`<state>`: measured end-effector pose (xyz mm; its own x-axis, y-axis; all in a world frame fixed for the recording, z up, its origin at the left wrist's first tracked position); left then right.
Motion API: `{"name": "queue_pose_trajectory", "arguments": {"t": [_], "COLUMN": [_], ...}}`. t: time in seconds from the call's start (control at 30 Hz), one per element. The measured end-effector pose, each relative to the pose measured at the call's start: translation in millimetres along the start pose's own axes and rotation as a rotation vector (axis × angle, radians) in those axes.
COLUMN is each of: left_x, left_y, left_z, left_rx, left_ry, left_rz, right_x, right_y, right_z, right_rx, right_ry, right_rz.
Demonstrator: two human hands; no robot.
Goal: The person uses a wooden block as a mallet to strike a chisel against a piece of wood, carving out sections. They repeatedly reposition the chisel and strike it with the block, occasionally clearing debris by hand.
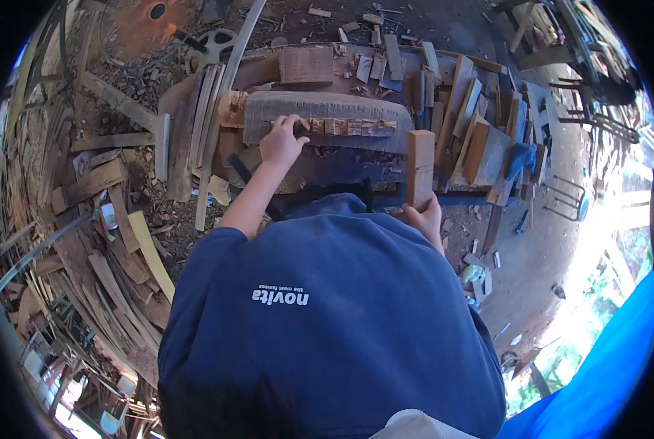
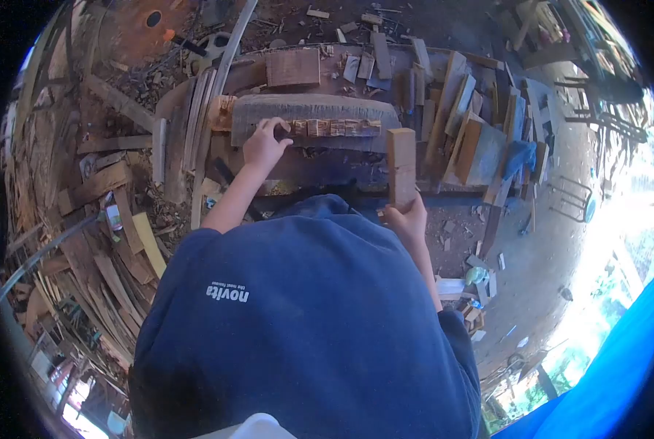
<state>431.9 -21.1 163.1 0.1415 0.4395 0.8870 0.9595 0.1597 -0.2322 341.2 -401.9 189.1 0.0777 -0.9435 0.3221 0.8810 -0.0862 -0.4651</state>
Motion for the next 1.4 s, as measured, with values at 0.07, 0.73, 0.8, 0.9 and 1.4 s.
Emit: {"name": "queue_pose_trajectory", "arguments": {"t": [0.07,0.73,0.8,0.9,1.4], "left_x": [-2,-9,-4,-7,-9], "left_y": [9,16,19,24,25], "left_z": [2,-1,-10,-15,-40], "left_rx": [0.001,-0.345,-0.357,-0.293,-0.108], "left_ry": [0.038,0.171,0.161,0.163,0.11], "left_rz": [0.021,0.275,0.196,0.162,0.334], "right_x": [15,-18,-15,-7,33], "right_y": [-16,-99,-97,-94,40], "right_z": [-18,-65,-67,-74,-23], "right_rx": [-0.06,-0.229,-0.213,-0.176,-0.097], "right_ry": [-0.016,0.723,0.699,0.707,0.386], "right_rz": [-0.151,-0.305,-0.296,-0.334,0.109]}}
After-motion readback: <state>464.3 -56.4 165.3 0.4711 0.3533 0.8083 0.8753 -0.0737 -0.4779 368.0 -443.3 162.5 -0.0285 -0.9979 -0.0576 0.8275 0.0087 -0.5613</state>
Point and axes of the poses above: each hand's wrist, its own y-axis towards the middle knuckle, its own x-axis out of the back of the hand, z = x × y, the point moved 9 cm from there along y, towards the middle knuckle, and after that the axes turned 4 degrees about y, right-handed, at the moved point
